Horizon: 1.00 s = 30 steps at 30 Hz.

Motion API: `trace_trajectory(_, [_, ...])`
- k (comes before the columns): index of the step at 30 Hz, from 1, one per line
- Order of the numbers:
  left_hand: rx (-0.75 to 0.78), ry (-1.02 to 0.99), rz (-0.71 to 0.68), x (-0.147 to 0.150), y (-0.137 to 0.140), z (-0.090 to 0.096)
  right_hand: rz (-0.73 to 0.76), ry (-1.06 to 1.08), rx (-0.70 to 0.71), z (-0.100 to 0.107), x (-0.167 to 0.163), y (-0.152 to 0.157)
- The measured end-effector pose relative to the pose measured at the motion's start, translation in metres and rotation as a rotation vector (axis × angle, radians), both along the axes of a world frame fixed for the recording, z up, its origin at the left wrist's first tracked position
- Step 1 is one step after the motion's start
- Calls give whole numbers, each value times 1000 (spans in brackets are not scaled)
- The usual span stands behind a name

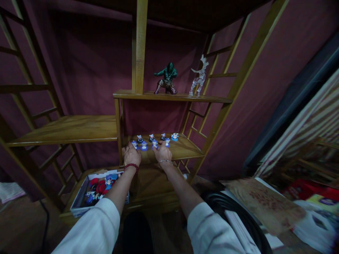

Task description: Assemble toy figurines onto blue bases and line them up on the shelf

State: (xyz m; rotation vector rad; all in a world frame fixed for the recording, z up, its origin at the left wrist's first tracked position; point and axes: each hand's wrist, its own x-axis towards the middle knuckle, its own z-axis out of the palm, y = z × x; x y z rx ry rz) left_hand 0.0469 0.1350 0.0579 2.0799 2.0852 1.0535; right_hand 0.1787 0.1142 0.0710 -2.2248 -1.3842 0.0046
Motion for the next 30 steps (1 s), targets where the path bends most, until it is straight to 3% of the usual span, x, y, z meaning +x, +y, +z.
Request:
trace_trajectory(7, [-1,-18,5,-1,2,-3,38,-50,-113,5,3,6])
trace_trajectory(22, [-4,-21,11,-1,-1,-1,132,-84,-170,8,22,12])
trace_trajectory(30, [4,-7,13,0,0,-1,32,-12,-22,0,15,5])
